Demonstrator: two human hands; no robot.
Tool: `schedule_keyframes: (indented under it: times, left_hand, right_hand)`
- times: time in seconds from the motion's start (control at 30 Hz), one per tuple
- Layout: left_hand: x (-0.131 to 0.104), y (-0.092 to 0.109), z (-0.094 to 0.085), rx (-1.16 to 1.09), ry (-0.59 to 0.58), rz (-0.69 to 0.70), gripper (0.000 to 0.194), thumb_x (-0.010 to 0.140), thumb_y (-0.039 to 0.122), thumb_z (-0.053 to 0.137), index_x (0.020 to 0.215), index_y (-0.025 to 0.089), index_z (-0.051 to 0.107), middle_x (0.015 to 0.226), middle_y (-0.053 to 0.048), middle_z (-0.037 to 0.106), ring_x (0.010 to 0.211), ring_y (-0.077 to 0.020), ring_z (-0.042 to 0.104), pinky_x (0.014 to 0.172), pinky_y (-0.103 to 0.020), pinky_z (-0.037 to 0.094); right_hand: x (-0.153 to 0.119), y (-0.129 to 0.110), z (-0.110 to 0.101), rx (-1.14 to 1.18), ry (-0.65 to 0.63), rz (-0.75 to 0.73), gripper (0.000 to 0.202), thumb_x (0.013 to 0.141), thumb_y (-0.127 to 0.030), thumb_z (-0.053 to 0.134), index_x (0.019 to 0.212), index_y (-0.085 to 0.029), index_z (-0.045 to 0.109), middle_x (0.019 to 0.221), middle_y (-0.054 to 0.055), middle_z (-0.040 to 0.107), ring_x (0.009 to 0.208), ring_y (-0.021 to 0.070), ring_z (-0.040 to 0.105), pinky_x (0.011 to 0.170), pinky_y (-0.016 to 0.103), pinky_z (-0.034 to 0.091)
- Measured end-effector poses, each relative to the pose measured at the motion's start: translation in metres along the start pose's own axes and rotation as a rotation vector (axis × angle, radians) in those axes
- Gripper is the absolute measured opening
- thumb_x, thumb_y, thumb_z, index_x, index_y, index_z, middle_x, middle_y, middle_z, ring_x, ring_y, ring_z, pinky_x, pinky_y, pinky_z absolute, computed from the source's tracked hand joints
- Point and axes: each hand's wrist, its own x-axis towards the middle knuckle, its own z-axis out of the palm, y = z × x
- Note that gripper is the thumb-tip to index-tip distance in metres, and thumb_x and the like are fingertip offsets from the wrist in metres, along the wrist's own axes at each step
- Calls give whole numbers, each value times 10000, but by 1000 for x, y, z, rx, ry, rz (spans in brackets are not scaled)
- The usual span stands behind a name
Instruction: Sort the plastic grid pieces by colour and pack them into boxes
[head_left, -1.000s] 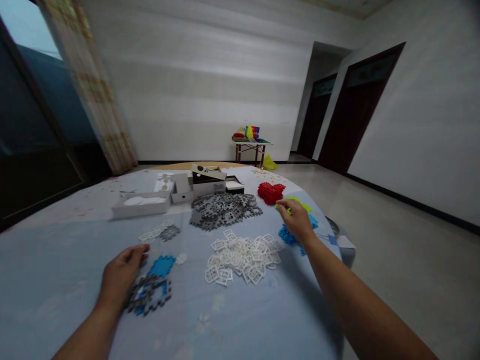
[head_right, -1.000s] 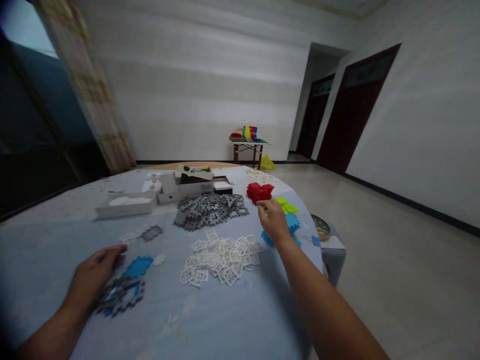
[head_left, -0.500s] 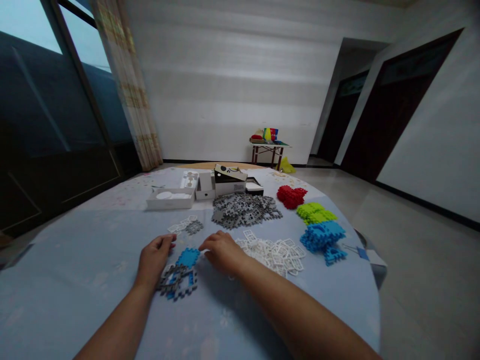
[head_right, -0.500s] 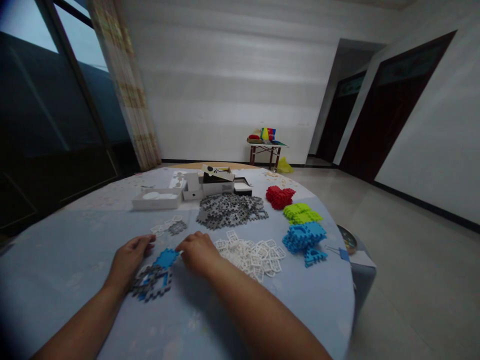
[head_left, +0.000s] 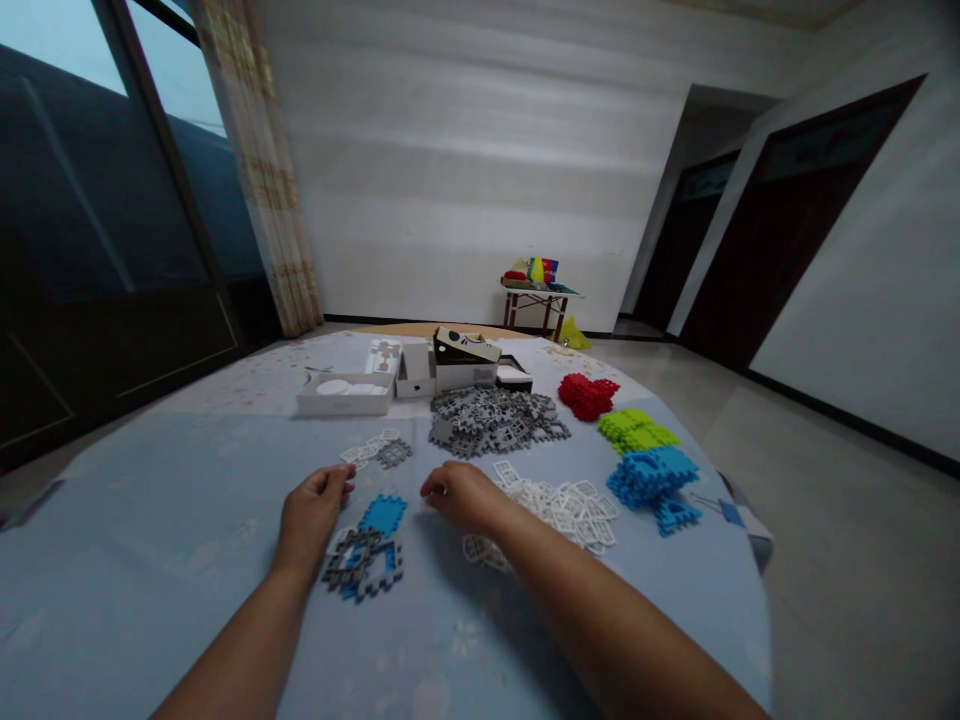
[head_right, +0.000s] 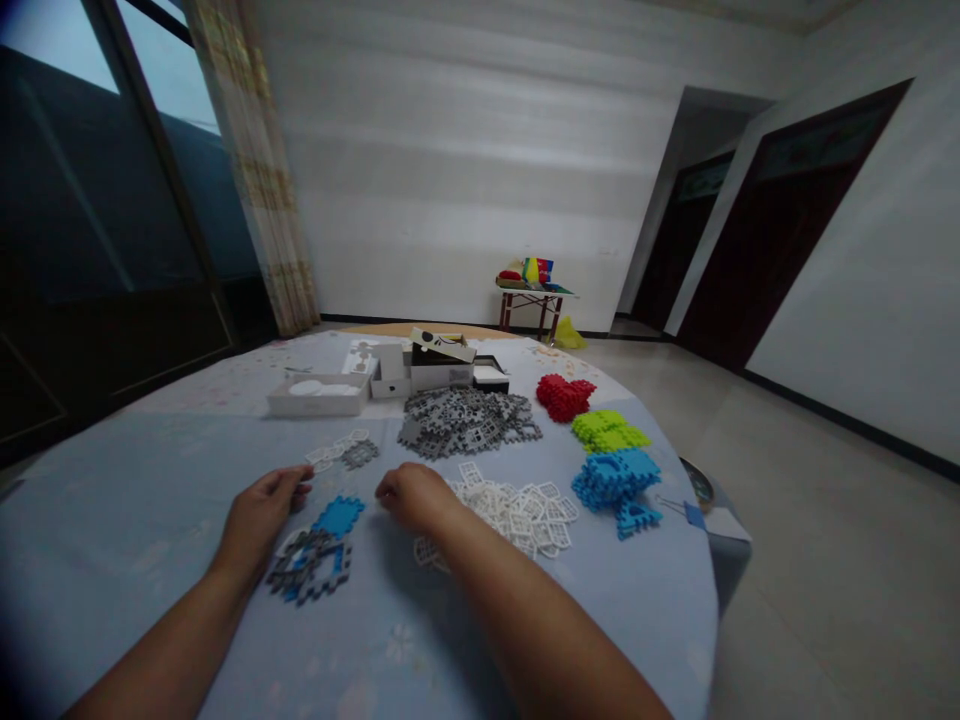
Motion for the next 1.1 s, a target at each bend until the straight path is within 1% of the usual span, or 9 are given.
schedule_keyframes:
  times: [0.13,0.2,0.27,0.33,0.47,0.63,0.73,0.87,1.1]
  left_hand:
    - [1,-3,-1,-1,-2,3,369,649,470,553,795,150,663,783,-59,679,693,-164,604,620,-263,479]
    - [1,-3,-1,1,-2,3,373,643,474,558,793,149,666,757,-54,676,675,-163,598,613,-265,478]
    - [1,-3,-1,6,3,4,381,642,482,555,791,149,666,748,-51,674,663,-161,594,610,-267,477]
    - [1,-2,-1,16,11,6,386,643,484,550,796,149,667,750,-50,674,654,-158,590,611,-269,478]
    - [2,-2,-5,38,34,14,398,658,477,526,830,144,661,790,-60,672,651,-157,588,610,-275,481]
    - [6,-6,-15,91,68,43,450,684,503,479,884,135,644,806,-73,661,700,-177,597,619,-284,480]
    - [6,-3,-20,156,71,74,446,672,520,500,874,149,645,795,-66,661,732,-197,599,639,-297,475]
    - [2,3,-18,323,-12,175,427,670,518,520,889,176,650,836,-57,677,778,-211,603,725,-318,468]
    - [1,15,0,819,-185,336,456,776,454,371,1001,157,634,971,-82,653,822,-192,599,760,-285,455]
  right_hand:
    - [-21,18,-35,126,89,11,196,778,-177,519,893,-178,678,871,40,675,794,151,602,682,223,421]
    - [-34,30,-49,171,96,13,188,777,-170,510,864,-168,677,824,35,674,748,142,601,643,214,418]
    - [-48,39,-59,193,71,25,178,783,-189,509,848,-164,673,780,29,669,697,132,592,605,207,411]
    - [-60,46,-64,171,97,62,178,788,-213,517,864,-164,670,782,32,664,679,131,580,602,215,410]
    - [-76,53,-62,135,234,107,191,801,-238,513,900,-176,665,820,40,660,701,141,571,649,244,419]
    - [-87,63,-53,248,348,154,208,825,-272,480,882,-181,659,757,26,658,679,143,579,647,247,431]
    - [-91,74,-47,302,398,206,221,826,-293,476,882,-177,656,783,33,668,697,152,593,658,253,439]
    - [-96,87,-42,318,413,205,235,826,-307,472,889,-176,657,821,42,674,718,160,599,666,260,444]
    - [-97,90,-42,348,438,171,224,820,-290,473,880,-182,660,815,39,670,707,151,593,663,255,449]
